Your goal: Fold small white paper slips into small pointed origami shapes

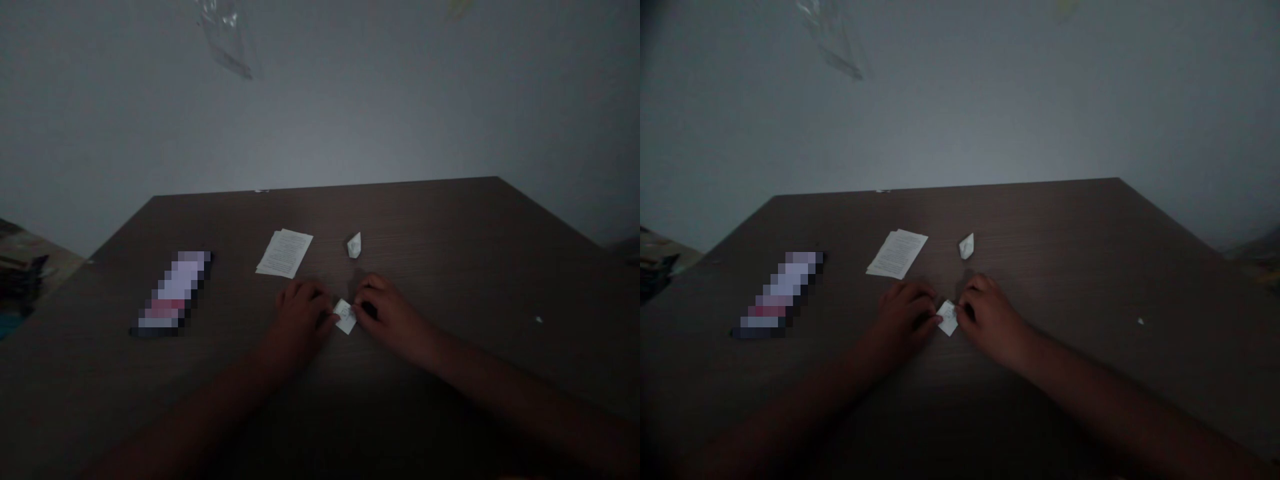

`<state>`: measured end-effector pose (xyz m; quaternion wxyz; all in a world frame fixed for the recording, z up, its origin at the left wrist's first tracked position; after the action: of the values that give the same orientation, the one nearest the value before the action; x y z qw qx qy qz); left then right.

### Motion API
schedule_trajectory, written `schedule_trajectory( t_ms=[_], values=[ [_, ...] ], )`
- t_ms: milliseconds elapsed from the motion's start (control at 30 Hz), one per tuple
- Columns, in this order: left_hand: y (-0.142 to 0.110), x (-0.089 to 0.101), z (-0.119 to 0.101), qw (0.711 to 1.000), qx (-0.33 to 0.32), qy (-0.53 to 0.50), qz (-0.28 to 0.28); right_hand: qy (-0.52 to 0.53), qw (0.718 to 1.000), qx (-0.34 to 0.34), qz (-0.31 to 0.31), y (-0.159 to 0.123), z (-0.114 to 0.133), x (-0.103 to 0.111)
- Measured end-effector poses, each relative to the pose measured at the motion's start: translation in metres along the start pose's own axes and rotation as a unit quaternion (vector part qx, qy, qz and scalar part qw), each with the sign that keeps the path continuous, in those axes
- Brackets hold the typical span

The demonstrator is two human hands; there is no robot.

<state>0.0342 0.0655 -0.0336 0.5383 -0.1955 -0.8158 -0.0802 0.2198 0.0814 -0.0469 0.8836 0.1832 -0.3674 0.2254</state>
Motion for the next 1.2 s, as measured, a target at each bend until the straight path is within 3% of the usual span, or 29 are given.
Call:
schedule_trajectory(
  t_ms=[167,400,600,833,1200],
  values=[
    [0.001,0.005,0.002,1.0,0.003,-0.03,0.006,0.039,0.999,0.023,-0.011,0.001,0.005,0.007],
    [-0.006,0.02,0.0,0.986,-0.106,-0.083,-0.095,0.185,0.98,0.054,-0.043,0.001,0.011,0.018],
    [-0.013,0.028,-0.007,0.972,-0.182,-0.097,-0.112,0.217,0.971,0.06,-0.083,-0.004,0.018,0.028],
    [-0.017,0.04,-0.012,0.949,-0.212,-0.193,-0.129,0.246,0.961,0.042,-0.122,-0.009,0.021,0.031],
    [-0.013,0.028,-0.006,0.913,-0.082,-0.386,-0.107,0.267,0.955,0.039,-0.125,-0.01,0.025,0.029]
  ],
)
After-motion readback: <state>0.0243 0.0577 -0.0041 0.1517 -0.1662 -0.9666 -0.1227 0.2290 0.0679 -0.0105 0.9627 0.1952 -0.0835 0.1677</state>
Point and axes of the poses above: each hand's wrist, its own y-axis towards the middle knuckle, its own x-axis out of the back of the hand, z = x × y, the point moved 6 cm from there along y, towards the middle knuckle, and after that the axes turned 7 degrees about z, right-handed, at the moved point
